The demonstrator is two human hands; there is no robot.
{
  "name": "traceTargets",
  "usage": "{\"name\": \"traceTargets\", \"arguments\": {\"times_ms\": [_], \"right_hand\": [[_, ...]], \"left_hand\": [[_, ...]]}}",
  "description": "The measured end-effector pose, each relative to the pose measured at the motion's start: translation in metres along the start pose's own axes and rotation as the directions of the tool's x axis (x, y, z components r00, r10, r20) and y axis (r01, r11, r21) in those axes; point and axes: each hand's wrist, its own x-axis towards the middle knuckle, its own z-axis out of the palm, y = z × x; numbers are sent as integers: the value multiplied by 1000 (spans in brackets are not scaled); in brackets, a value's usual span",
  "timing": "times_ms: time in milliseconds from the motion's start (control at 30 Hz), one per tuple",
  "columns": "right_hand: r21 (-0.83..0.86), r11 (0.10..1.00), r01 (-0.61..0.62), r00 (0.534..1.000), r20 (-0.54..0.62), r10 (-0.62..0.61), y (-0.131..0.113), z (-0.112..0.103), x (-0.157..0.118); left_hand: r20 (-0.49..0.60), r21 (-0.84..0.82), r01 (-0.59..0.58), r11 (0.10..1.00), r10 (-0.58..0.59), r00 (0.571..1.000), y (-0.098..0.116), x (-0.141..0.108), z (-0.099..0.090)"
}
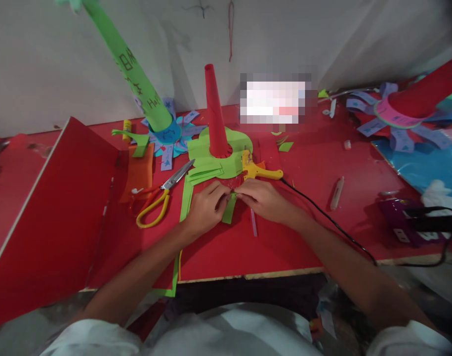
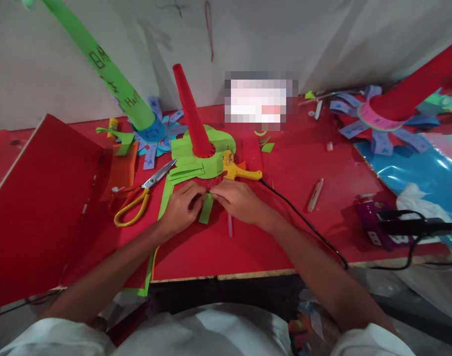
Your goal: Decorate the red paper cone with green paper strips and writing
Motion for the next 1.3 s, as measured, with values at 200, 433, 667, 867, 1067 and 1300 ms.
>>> {"name": "traceTargets", "arguments": {"times_ms": [200, 433, 667, 867, 1067, 1300], "right_hand": [[61, 997, -49, 997, -49, 52, 0, 0, 0], [102, 990, -100, 987, -114, 112, 1, -2, 1], [105, 989, -108, 987, -106, 119, -4, -1, 2], [118, 985, -124, 985, -108, 137, -7, 5, 1], [97, 989, -115, 987, -104, 125, -10, 4, 1], [32, 999, -27, 991, -131, 31, -9, 8, 0]], "left_hand": [[-26, -14, 0, 1000, 0, 1000, 0, 1, -1], [-89, -35, 36, 999, -39, 995, 3, 4, -2], [-151, -36, 89, 995, -94, 984, 5, 4, -3], [-216, 52, 90, 995, -77, 973, 1, -1, 2], [-133, 170, -7, 985, 30, 991, 4, -2, 1], [-113, 274, -115, 955, 151, 982, 3, -2, 1]]}}
